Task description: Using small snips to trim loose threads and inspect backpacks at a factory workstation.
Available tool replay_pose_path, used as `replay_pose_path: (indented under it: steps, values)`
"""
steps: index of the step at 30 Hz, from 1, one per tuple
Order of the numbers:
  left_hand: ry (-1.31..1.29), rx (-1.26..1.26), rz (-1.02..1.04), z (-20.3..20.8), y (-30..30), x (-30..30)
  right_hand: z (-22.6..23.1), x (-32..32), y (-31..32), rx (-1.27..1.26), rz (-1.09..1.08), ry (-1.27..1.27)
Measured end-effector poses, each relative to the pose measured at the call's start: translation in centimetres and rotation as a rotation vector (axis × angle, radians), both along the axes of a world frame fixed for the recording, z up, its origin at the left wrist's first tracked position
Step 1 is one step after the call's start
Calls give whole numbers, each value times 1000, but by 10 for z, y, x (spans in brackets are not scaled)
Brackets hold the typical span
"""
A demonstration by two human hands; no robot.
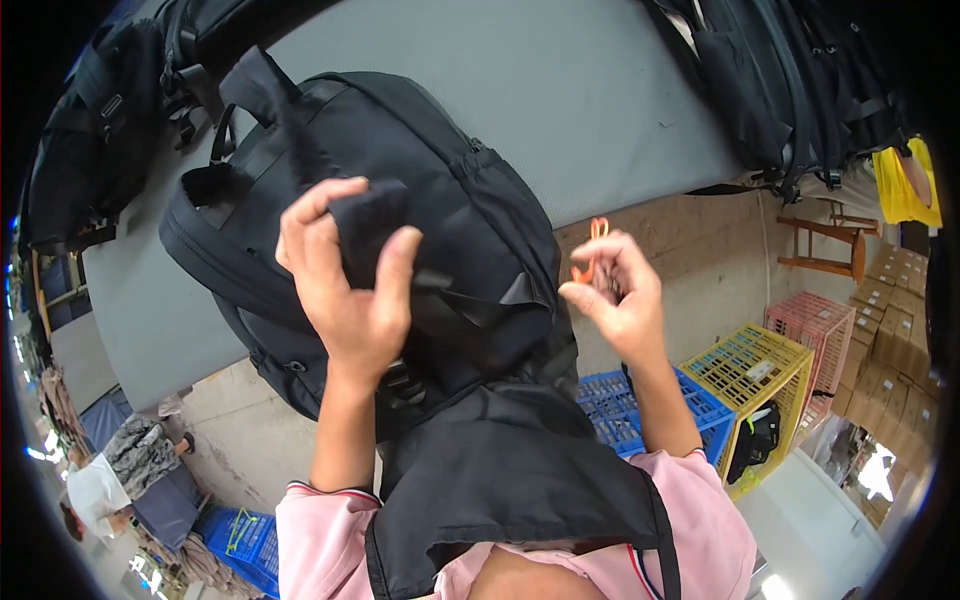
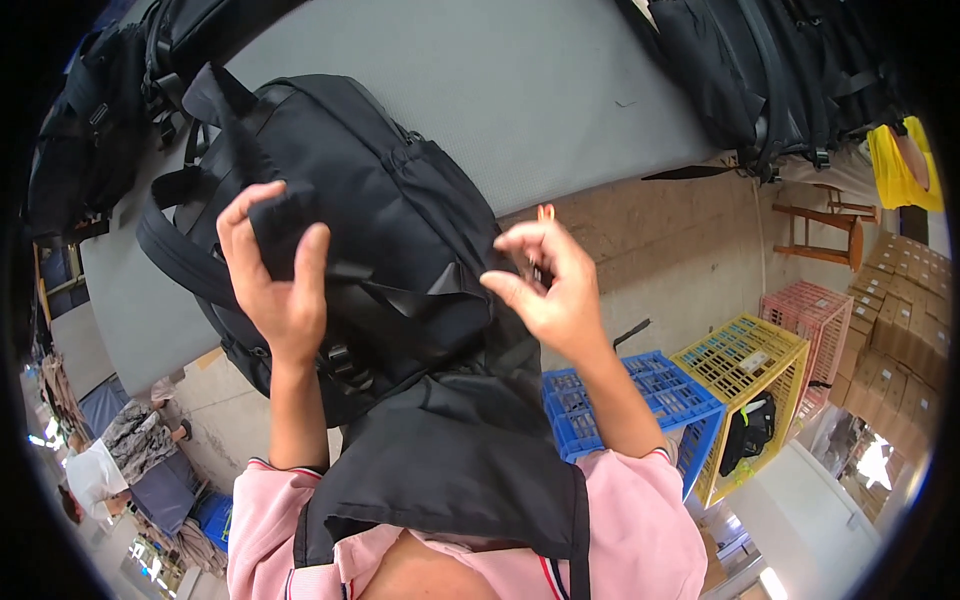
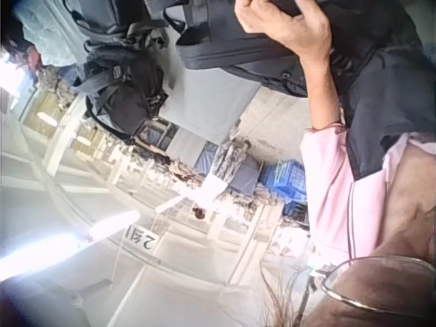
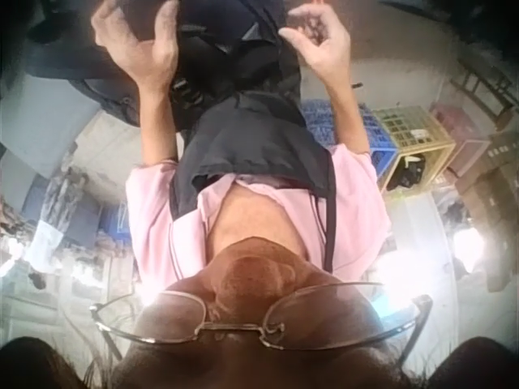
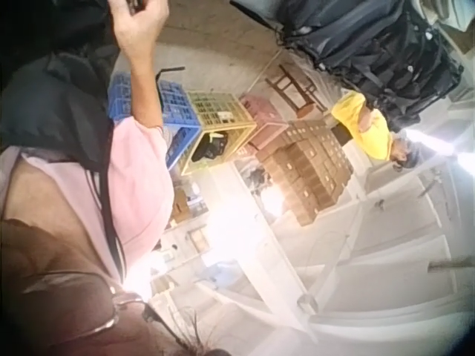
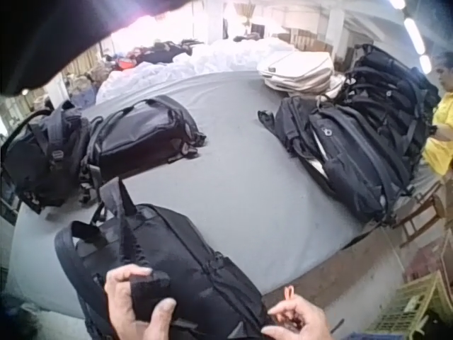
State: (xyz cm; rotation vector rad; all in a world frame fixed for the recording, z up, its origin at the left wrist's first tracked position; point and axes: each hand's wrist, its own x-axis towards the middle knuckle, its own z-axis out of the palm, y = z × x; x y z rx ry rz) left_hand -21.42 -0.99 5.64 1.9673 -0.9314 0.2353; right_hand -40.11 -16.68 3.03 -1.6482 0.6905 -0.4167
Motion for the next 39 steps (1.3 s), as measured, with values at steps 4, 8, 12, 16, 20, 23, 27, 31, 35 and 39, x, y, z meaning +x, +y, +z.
replay_pose_path:
  steps: [4, 8, 12, 16, 20, 23, 27, 31, 35, 39]
  values:
    - [134, 82, 42, -13, -8, 21, 8, -9, 29, -152, 86, 23]
    - [-32, 228, 72, -24, -11, 31, 11, -7, 56, -548, 303, 48]
    - [-16, 219, 72, -26, -17, 40, -4, -5, 80, -753, 392, 117]
    - [-281, 300, 175, -16, -14, 59, 0, -4, 77, -686, 417, 31]
    - [-458, 131, 228, 17, -8, 79, 18, -18, 31, 28, 329, -146]
    - [-534, 177, 246, 28, -11, 90, 14, -43, -1, 455, 284, -33]
    - [-439, 619, 116, -14, -8, 103, 13, -53, -23, 630, 135, -10]
    - [-296, 596, 49, -12, -7, 98, 2, -60, -36, 773, -113, -393]
    - [-297, 299, -48, 1, -22, 82, 28, -23, -31, 853, -137, -663]
    - [145, -16, -371, 13, -43, 38, 33, 33, -24, 777, -90, -521]
